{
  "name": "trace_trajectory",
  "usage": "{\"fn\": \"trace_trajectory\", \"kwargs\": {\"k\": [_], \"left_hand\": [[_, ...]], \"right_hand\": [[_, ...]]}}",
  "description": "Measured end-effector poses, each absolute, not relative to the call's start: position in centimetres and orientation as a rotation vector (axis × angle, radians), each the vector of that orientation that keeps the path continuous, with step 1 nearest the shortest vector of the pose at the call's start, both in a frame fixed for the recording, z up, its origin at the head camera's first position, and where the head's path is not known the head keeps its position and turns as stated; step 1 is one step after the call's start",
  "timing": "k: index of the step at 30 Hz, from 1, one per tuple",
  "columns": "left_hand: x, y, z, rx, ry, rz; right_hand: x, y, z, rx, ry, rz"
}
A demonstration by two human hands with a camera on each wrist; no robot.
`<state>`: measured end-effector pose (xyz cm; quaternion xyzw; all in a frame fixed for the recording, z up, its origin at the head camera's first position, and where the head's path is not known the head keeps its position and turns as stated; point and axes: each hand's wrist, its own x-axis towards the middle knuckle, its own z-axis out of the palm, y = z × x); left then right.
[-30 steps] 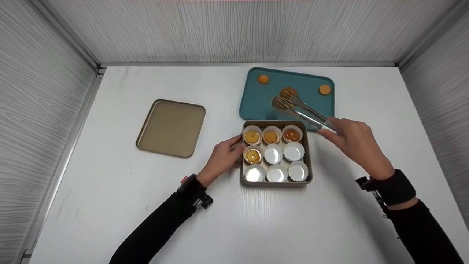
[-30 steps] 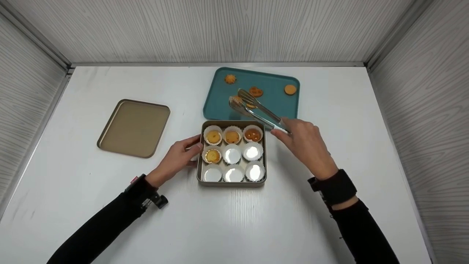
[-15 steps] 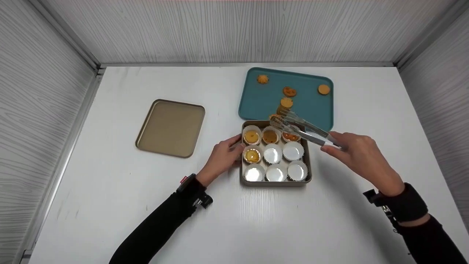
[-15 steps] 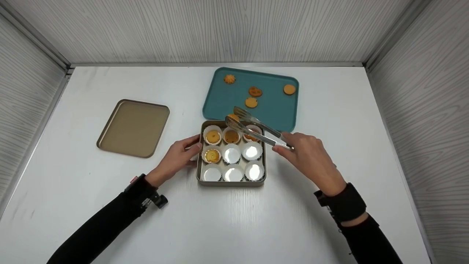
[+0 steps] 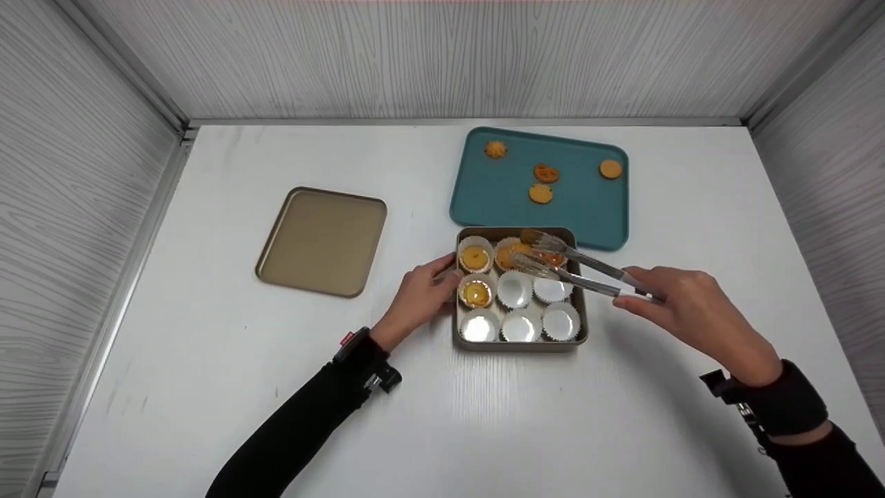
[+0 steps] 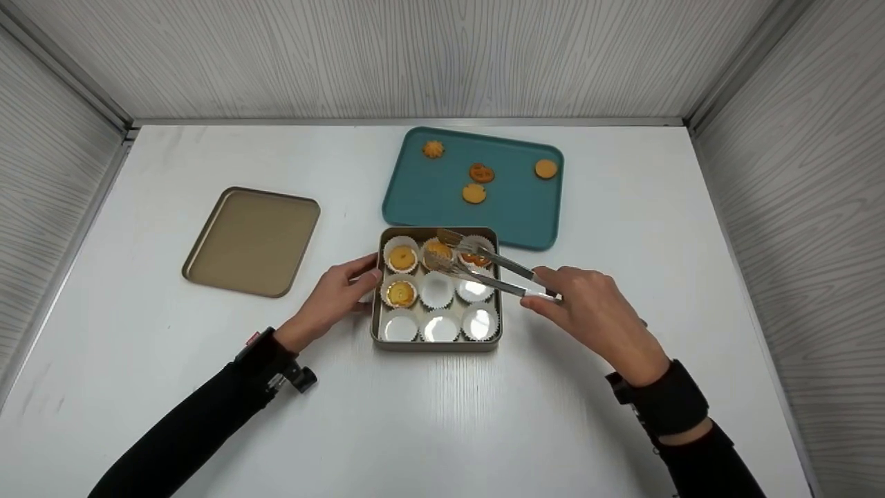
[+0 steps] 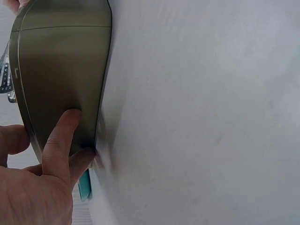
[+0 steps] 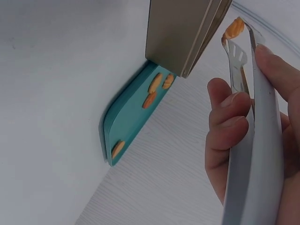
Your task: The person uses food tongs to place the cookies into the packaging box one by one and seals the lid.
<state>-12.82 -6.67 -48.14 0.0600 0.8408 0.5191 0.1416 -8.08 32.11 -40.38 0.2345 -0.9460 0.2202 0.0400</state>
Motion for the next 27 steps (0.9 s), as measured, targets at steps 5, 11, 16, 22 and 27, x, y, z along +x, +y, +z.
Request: {"fn": "trace_trajectory", "kwargs": {"k": [5, 11, 16, 22, 27], "left_hand": [[-12.9, -6.7, -48.1, 0.191, 2.440, 1.488], [-12.9, -6.7, -48.1, 0.199, 2.441, 1.500], [-12.8, -6.7, -48.1, 0.197, 2.446, 1.498], [-12.9, -6.7, -48.2, 0.201, 2.443, 1.500], [-12.8, -6.7, -48.2, 0.201, 2.435, 1.508]], "right_hand": [[-7.9, 32.4, -40.6, 0.777, -2.899, 0.644], [-7.9, 32.4, -40.9, 0.798, -2.935, 0.617], [-7.8, 32.0, -40.8, 0.796, -2.973, 0.594], [-7.8, 31.6, -40.8, 0.805, -3.011, 0.504], [-7.8, 31.3, -40.8, 0.815, -3.027, 0.438]]}}
